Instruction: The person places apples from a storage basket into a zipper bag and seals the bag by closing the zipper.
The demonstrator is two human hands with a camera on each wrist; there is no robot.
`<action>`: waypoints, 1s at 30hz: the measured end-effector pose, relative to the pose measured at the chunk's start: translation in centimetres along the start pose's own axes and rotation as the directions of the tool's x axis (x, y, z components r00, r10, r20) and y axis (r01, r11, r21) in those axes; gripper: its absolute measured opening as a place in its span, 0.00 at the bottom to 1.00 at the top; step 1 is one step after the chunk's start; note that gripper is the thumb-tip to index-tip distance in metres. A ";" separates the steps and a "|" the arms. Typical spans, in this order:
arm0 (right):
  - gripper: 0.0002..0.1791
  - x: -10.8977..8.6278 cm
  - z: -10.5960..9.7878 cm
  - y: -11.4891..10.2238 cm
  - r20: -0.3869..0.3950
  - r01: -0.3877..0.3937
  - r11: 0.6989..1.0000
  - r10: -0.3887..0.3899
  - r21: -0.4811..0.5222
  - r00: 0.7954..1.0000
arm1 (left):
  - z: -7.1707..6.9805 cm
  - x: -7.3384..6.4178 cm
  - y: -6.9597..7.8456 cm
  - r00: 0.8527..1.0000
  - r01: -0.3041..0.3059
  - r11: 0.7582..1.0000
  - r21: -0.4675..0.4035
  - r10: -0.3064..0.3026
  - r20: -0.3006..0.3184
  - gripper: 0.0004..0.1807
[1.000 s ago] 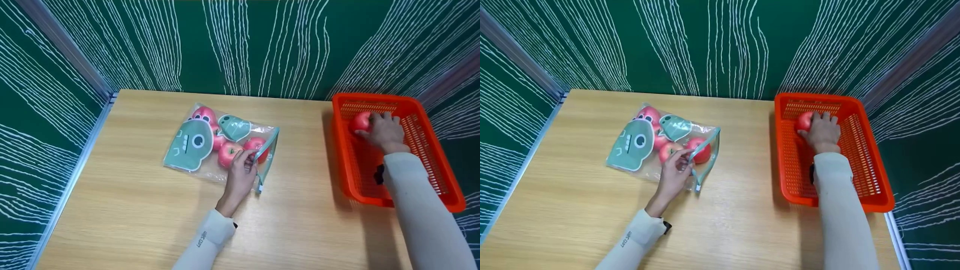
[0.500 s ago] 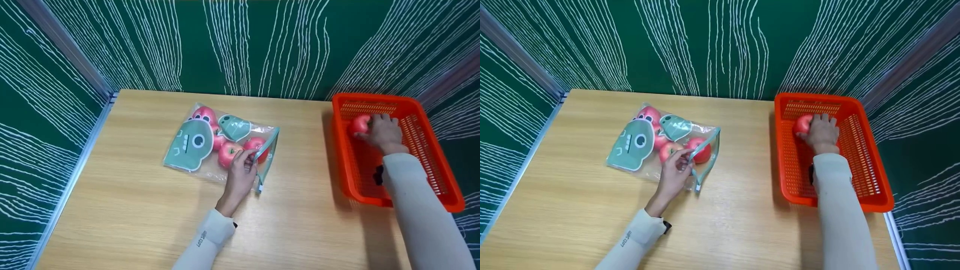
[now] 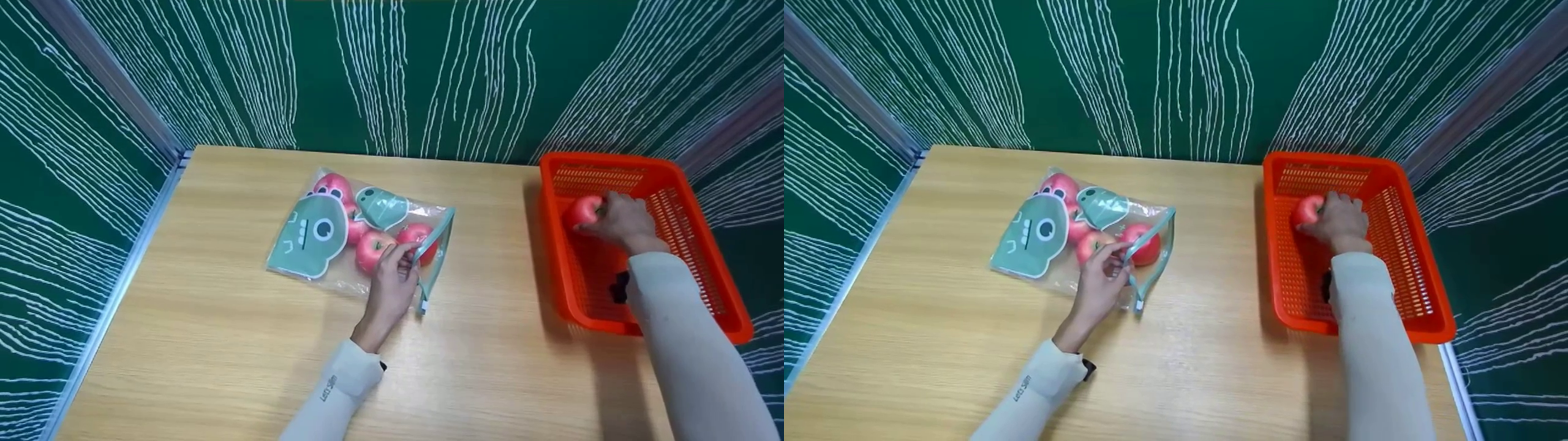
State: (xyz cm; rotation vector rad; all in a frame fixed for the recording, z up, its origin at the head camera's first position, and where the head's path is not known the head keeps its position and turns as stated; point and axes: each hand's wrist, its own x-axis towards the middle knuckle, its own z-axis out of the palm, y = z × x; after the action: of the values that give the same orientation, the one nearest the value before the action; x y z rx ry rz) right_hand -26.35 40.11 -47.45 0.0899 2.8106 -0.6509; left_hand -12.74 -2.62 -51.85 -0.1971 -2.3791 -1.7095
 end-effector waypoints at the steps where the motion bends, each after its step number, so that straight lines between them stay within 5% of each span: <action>1: 0.52 -0.1 0.0 0.0 0.001 0.000 1.000 0.000 -0.003 1.000 | 0.0 0.0 0.0 1.000 0.003 1.000 0.001 -0.003 0.002 0.20; 17: 0.48 -2.1 -1.2 -0.7 -0.074 0.061 0.993 -0.069 -0.097 0.995 | 0.1 -0.1 -0.2 1.000 0.004 1.000 -0.016 -0.004 0.003 0.19; 30: 0.52 -4.6 -2.2 -3.2 -0.227 0.181 0.968 -0.218 -0.174 0.949 | 0.1 0.0 -0.2 0.999 0.032 0.999 -0.026 -0.032 0.019 0.20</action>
State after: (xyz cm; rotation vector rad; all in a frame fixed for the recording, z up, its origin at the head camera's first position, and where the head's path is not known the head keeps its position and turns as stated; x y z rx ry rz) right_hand -22.74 38.15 -43.00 -0.1575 3.1270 -0.4946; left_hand -12.74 -2.58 -52.03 -0.1805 -2.3862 -1.7614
